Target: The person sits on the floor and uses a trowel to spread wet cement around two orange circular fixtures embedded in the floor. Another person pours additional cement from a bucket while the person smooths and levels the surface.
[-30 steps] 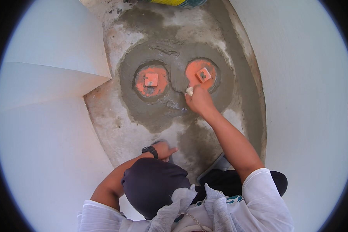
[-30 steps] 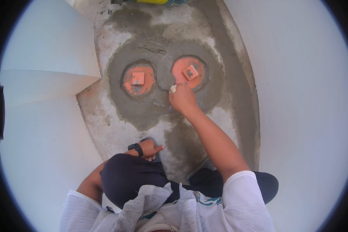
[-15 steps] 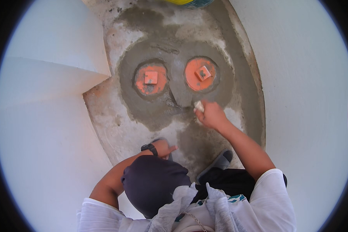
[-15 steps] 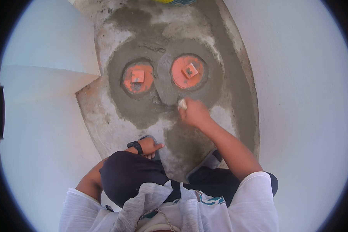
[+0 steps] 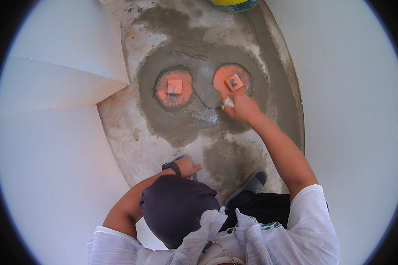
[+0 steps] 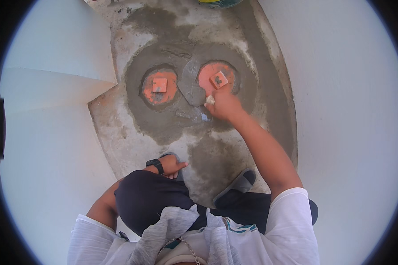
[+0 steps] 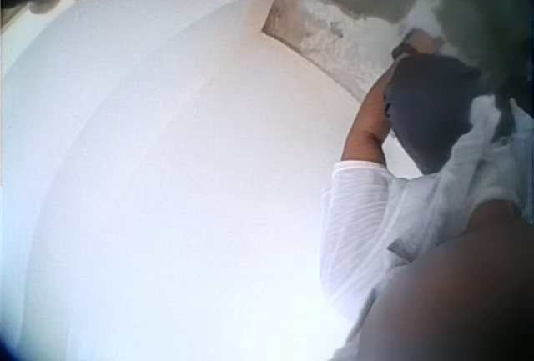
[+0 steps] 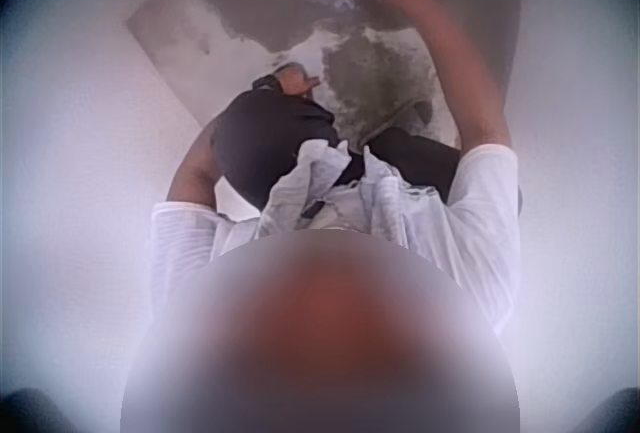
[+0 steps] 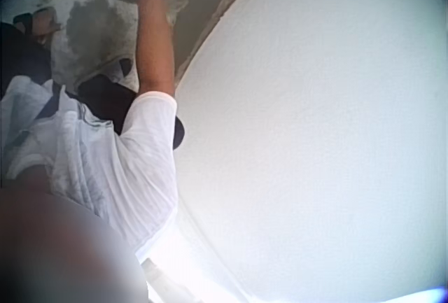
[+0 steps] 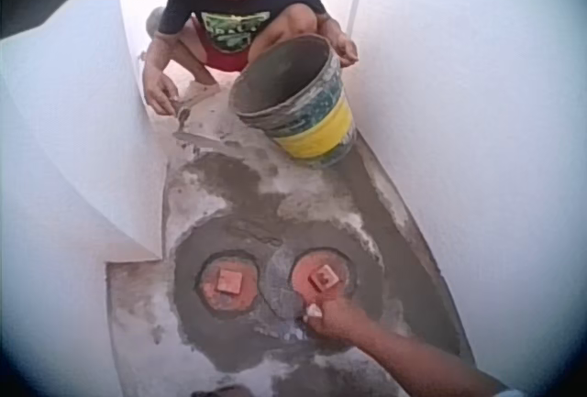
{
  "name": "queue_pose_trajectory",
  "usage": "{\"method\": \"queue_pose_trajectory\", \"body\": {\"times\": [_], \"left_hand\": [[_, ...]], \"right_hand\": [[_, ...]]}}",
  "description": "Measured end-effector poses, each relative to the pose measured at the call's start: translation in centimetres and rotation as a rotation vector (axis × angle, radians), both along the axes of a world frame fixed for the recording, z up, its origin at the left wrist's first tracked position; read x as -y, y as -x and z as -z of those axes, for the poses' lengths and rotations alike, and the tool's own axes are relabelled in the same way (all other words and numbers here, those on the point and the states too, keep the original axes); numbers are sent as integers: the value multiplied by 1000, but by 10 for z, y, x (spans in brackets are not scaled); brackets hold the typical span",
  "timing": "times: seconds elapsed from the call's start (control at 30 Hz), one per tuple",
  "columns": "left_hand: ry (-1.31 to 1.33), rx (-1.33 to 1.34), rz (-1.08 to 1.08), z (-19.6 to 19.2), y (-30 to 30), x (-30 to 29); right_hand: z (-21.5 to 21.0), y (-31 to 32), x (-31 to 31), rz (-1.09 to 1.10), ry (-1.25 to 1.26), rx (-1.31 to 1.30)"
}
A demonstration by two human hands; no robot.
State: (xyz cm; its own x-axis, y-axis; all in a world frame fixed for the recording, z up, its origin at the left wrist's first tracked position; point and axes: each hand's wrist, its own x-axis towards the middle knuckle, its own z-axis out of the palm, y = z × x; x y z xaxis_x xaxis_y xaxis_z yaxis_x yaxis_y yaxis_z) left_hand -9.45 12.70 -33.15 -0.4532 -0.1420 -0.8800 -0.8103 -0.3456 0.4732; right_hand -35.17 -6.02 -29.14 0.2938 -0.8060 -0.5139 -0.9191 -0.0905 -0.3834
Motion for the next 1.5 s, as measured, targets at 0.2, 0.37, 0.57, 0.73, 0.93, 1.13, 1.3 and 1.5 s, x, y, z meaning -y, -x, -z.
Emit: {"method": "queue_pose_trajectory", "body": {"times": [0.2,0.37,0.57,0.73,0.93,1.13,1.3,1.5], "left_hand": [[22,11,21,-3,2,2],[-29,57,25,-7,4,4],[-13,58,19,-5,3,2],[54,37,31,3,2,-2],[93,-9,-5,18,-5,-13],[223,-1,70,29,-4,-20],[244,37,66,29,-2,-21],[245,23,31,23,-3,-22]], "right_hand": [[-4,12,-38,-76,-22,-24],[-7,23,-69,-129,-10,-7],[-15,37,-87,-186,-22,33],[-7,40,-79,22,55,24],[8,42,-97,17,55,-9],[-13,46,-137,-121,-55,-19],[-4,4,-119,15,80,91],[5,-21,-118,-88,67,21]]}}
